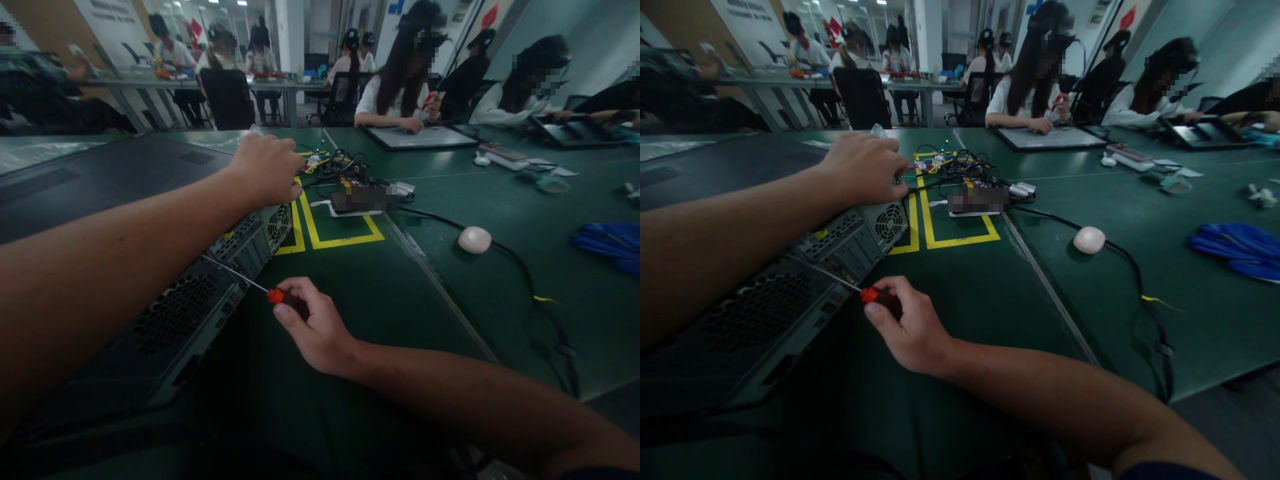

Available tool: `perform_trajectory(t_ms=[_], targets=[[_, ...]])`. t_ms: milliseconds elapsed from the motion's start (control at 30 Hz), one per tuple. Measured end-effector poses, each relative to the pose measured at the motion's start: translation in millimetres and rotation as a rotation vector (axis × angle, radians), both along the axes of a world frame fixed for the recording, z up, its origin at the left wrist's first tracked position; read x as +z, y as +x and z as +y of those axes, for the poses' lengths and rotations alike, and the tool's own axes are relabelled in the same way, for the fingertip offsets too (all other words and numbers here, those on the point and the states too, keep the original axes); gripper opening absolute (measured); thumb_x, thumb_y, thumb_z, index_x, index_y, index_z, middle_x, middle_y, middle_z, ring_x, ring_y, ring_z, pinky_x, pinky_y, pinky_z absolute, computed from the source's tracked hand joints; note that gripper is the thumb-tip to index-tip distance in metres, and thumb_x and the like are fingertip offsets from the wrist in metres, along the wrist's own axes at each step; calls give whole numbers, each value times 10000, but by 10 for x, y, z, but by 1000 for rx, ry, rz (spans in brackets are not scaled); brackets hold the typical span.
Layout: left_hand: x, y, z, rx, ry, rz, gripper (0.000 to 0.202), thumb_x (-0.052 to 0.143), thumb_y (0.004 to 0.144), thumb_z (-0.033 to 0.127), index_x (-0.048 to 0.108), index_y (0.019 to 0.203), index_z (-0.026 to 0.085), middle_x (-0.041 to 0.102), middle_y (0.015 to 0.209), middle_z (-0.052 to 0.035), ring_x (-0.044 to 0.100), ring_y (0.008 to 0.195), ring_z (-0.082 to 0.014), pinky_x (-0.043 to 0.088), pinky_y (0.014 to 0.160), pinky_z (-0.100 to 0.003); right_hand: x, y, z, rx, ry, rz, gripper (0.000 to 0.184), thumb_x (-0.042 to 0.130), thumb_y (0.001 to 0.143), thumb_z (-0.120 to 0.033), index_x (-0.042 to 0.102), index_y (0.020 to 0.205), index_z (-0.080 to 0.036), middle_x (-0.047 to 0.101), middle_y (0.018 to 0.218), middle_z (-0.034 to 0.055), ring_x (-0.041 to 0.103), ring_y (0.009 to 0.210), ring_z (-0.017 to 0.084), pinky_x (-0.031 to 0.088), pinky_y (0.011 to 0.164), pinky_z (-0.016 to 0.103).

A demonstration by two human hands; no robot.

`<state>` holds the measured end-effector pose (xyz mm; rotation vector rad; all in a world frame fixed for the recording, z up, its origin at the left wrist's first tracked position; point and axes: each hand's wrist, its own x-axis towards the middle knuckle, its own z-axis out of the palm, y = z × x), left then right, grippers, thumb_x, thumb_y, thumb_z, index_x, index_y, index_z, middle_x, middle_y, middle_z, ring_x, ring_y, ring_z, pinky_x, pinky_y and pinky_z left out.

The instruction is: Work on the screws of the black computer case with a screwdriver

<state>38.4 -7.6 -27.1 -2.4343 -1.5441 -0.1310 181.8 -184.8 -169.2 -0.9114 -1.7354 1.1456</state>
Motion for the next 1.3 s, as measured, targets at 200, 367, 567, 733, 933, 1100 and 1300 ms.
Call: perform_trajectory(t_ms=[200, 367, 567, 733, 933, 1100, 1300], targets=[[10, -24, -40, -11, -16, -25, 632, 530, 898, 755, 717, 1387, 400, 727, 1205, -55, 484, 1286, -411, 376, 1036, -568, -25, -1, 7, -30, -15, -38, 197, 681, 942, -301, 541, 1063, -234, 613, 848, -24, 570, 716, 150, 451, 669, 285], [11, -12, -33, -14, -4, -16, 614, 543, 902, 724, 747, 1354, 361, 707, 1238, -85, 505, 1286, -412, 383, 1017, -551, -15, 3, 5, -30, -21, -36, 192, 674, 963, -335, 558, 1075, -230, 623, 875, -11, 586, 739, 154, 461, 676, 285], [21, 1, -34, -16, -11, -18, 611, 557, 887, 726, 753, 1337, 363, 716, 1206, -83, 512, 1282, -423, 391, 1006, -555, -12, 6, 0, -22, -42, -32, 178, 675, 968, -321, 572, 1078, -225, 621, 877, -10, 584, 743, 153, 458, 672, 285], [19, -16, -28, -14, -27, -22, 606, 547, 891, 722, 732, 1363, 389, 728, 1186, -70, 501, 1287, -427, 382, 1013, -572, -19, 8, 6, -15, -22, -3, 182, 682, 969, -328, 570, 1067, -223, 602, 855, -20, 570, 719, 148, 446, 664, 290], [-3, -15, 0, -13, -2, -10, 590, 582, 895, 693, 756, 1336, 343, 712, 1231, -96, 510, 1319, -427, 380, 1030, -546, -10, 3, 7, -8, -49, -8, 179, 673, 969, -323, 570, 1075, -221, 605, 858, -15, 569, 719, 152, 450, 661, 292], [16, -5, -28, -28, 62, 88, 451, 571, 970, 548, 764, 1280, 284, 723, 1215, -88, 586, 1221, -381, 457, 965, -520, -15, 8, 8, -7, -42, 8, 182, 676, 967, -320, 576, 1076, -214, 603, 866, -19, 563, 721, 148, 436, 664, 288], [-10, 16, -22, -120, 187, 245, 412, 548, 956, 423, 783, 1069, 104, 716, 1152, -202, 714, 1051, -455, 564, 751, -537, -8, -21, -4, 2, -86, 3, 192, 666, 956, -306, 581, 1084, -191, 605, 874, -10, 561, 736, 158, 438, 676, 299]])
